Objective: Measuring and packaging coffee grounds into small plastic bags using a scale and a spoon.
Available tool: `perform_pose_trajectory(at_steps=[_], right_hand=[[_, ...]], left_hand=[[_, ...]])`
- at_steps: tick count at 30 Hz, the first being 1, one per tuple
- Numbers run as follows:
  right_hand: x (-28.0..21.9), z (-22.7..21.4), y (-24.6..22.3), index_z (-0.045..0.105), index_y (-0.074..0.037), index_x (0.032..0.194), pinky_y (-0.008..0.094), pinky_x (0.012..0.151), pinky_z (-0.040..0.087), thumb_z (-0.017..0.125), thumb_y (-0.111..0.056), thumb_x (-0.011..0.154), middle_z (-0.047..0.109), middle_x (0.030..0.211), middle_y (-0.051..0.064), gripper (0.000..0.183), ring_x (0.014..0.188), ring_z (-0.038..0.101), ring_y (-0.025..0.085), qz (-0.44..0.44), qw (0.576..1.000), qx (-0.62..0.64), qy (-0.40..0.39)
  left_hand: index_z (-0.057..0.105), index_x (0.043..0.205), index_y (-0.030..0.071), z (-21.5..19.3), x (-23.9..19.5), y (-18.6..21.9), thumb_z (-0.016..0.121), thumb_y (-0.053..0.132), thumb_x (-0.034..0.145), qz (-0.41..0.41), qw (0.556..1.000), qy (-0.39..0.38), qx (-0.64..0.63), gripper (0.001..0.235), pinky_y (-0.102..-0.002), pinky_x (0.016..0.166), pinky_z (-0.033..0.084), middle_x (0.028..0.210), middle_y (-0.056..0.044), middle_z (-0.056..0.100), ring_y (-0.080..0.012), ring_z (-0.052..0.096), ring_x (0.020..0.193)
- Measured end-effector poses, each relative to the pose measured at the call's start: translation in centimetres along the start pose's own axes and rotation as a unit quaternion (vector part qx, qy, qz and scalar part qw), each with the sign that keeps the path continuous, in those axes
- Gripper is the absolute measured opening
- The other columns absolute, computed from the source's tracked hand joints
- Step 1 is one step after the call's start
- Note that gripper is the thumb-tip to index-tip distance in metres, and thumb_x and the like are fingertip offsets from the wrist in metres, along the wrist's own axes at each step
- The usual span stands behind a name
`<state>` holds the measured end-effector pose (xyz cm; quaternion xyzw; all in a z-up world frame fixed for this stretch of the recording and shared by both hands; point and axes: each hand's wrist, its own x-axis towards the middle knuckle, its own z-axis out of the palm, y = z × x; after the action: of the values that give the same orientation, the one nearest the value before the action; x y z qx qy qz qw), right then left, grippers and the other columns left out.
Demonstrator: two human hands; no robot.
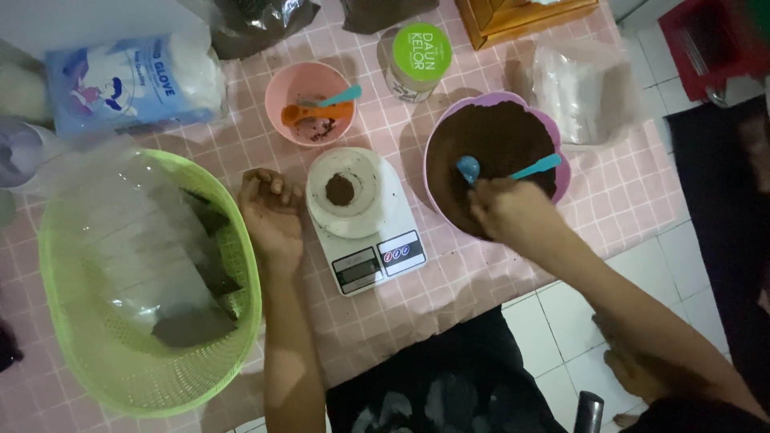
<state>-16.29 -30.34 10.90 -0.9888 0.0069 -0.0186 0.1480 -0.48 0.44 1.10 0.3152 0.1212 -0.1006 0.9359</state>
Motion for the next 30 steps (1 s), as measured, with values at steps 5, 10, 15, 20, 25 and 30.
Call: perform_pose_trajectory(at_steps=[5,10,15,20,25,30], right_hand=[[0.9,1.4,1.0,0.061,-0.003,0.067,0.042,0.049,0.054,0.053,-0.027,0.099,0.060,0.054,0.013,0.041,0.052,0.068,0.035,-0.085,0.985,-0.115,-0.096],[1.5,1.0,1.2,0.059,-0.005,0.066,0.045,0.047,0.055,0.055,-0.028,0.097,0.058,0.052,0.011,0.039,0.050,0.067,0.037,-0.079,0.982,-0.084,-0.151],[1.6,1.5,0.8,0.056,-0.004,0.062,0.042,0.044,0.054,0.056,-0.025,0.098,0.055,0.048,0.010,0.042,0.047,0.067,0.035,-0.069,0.980,-0.078,-0.170],[1.3,0.8,0.4,0.057,-0.005,0.063,0.042,0.047,0.054,0.059,-0.022,0.091,0.055,0.047,0.011,0.033,0.049,0.067,0.037,-0.085,0.982,-0.066,-0.155],[1.8,-2.1,-0.8,0.062,-0.002,0.066,0.046,0.052,0.050,0.061,-0.020,0.095,0.060,0.055,0.020,0.034,0.055,0.067,0.043,-0.006,0.998,0.036,-0.051],[-0.4,-1.7,1.8,0.072,-0.004,0.075,0.040,0.055,0.042,0.062,-0.016,0.098,0.060,0.058,0.021,0.028,0.050,0.059,0.034,0.143,0.980,0.131,0.045]], left_hand=[[0.057,0.093,0.015,-0.6,0.4,-0.1,0.057,0.025,0.097,-0.004,1.000,-0.022,-0.010,0.011,-0.029,0.068,0.047,0.075,0.000,0.049,-0.0131,0.043,0.065],[0.057,0.092,0.013,-0.9,0.7,-0.3,0.056,0.024,0.098,-0.009,1.000,-0.017,-0.005,0.013,-0.029,0.066,0.047,0.074,-0.001,0.047,-0.0141,0.042,0.063],[0.057,0.092,0.015,-1.0,0.6,-0.4,0.057,0.026,0.097,-0.008,1.000,-0.007,0.002,0.012,-0.030,0.065,0.048,0.074,-0.001,0.047,-0.0138,0.041,0.063],[0.057,0.091,0.013,-1.0,0.8,-0.6,0.055,0.022,0.098,-0.006,1.000,-0.012,-0.010,0.012,-0.029,0.062,0.043,0.073,-0.001,0.045,-0.0147,0.040,0.062],[0.058,0.091,0.012,-1.9,1.6,-0.6,0.056,0.022,0.098,0.000,1.000,-0.016,-0.025,0.012,-0.031,0.063,0.045,0.074,-0.002,0.047,-0.0156,0.040,0.062],[0.058,0.091,0.013,-1.9,1.2,-0.6,0.057,0.023,0.098,0.010,1.000,-0.004,-0.018,0.012,-0.030,0.065,0.046,0.074,-0.001,0.047,-0.0144,0.040,0.062]])
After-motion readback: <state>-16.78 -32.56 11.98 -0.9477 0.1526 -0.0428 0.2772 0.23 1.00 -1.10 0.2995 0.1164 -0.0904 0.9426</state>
